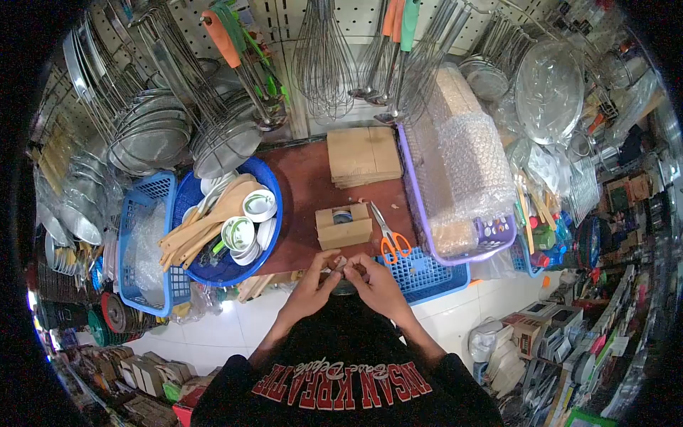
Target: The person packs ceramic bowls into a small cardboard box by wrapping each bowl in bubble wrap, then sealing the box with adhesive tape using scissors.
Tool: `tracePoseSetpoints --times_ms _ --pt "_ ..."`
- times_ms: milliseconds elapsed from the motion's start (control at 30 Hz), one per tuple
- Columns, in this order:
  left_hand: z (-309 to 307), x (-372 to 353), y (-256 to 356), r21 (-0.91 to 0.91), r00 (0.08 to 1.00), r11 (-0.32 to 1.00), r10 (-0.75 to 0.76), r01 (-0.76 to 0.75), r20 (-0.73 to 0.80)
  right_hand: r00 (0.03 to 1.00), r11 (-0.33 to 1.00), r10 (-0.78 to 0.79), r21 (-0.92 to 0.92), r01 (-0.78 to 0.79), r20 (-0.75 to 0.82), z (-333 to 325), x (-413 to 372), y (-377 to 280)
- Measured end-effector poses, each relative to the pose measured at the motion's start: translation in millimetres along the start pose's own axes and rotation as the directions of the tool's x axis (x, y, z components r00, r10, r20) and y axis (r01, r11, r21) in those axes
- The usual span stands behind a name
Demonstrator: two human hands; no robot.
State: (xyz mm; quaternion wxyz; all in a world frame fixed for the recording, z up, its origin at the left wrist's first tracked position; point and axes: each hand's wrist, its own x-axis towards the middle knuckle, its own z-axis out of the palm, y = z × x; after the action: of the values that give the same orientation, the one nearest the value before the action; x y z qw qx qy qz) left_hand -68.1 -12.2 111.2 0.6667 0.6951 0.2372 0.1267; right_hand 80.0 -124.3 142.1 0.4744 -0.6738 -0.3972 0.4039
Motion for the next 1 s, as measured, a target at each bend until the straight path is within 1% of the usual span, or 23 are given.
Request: tracePoseSetpoints --times_ms 100,133,200,333,433,533,633,700,733,800,833,900,933,1000 --pt "1.2 1.4 3.4 -0.037 0.999 0.999 -0.032 0.033 0.008 1.000 0.999 0.023 0.032 -0.023 0.013 -2.6 0.0 0.8" --pt "1.8 1.9 3.0 -0.024 1.000 1.000 -0.019 0.019 0.003 0.999 0.999 0.031 0.039 -0.032 0.018 -3.2 0.1 1.2" --pt "3.0 2.5 2.0 0.002 1.000 1.000 0.008 -0.008 -0.006 1.000 0.999 0.012 0.040 -0.013 0.022 -3.9 -0.1 0.6" --pt "3.2 3.9 3.5 -0.028 1.000 0.999 -0.020 0.020 0.006 0.999 0.999 -0.042 0.020 0.041 0.017 -3.4 0.3 9.3" --pt "4.1 5.0 3.9 -0.011 1.000 1.000 -0.004 0.004 -0.013 0.998 0.998 -0.058 0.026 0.058 0.021 -3.9 0.6 12.5" --pt "6.6 5.6 -1.4 -0.004 0.999 1.000 0.008 -0.008 -0.043 0.999 0.999 -0.047 -0.013 0.047 0.017 -4.5 0.0 11.2" --pt "7.1 5.9 -3.5 0.002 0.998 1.000 -0.014 0.014 -0.062 0.996 0.999 -0.048 -0.009 0.049 0.071 -6.2 0.5 17.2" --pt "8.0 6.3 -1.9 -0.002 0.995 0.999 -0.048 0.047 -0.084 0.993 1.000 0.003 0.025 -0.006 0.120 -8.7 -1.1 10.7" --pt "8.3 6.8 -2.2 0.055 0.995 0.998 0.000 0.006 -0.101 0.989 0.999 0.028 0.041 -0.034 0.142 -9.7 -1.8 8.3" --pt "9.1 6.9 -4.3 0.170 0.987 0.983 0.097 -0.075 -0.127 0.989 0.998 0.019 0.056 -0.028 0.144 -9.0 -2.8 9.2" --pt "10.0 7.2 -5.1 0.197 0.981 0.974 0.138 -0.110 -0.138 0.989 0.998 0.015 0.062 -0.024 0.145 -8.5 -3.3 9.6" --pt "12.7 7.7 -7.5 0.253 0.963 0.951 0.222 -0.179 -0.155 0.992 0.996 -0.067 0.066 0.060 0.104 -5.2 -3.9 12.3" --pt "15.3 7.1 -14.1 0.111 0.972 0.980 0.181 -0.165 -0.153 0.991 0.993 -0.107 0.066 0.102 0.084 -4.3 -4.1 14.2" --pt "21.2 5.1 -30.8 -0.174 0.986 0.977 0.099 -0.122 -0.131 0.998 0.997 -0.061 0.047 0.060 0.022 -7.1 -3.7 17.1"
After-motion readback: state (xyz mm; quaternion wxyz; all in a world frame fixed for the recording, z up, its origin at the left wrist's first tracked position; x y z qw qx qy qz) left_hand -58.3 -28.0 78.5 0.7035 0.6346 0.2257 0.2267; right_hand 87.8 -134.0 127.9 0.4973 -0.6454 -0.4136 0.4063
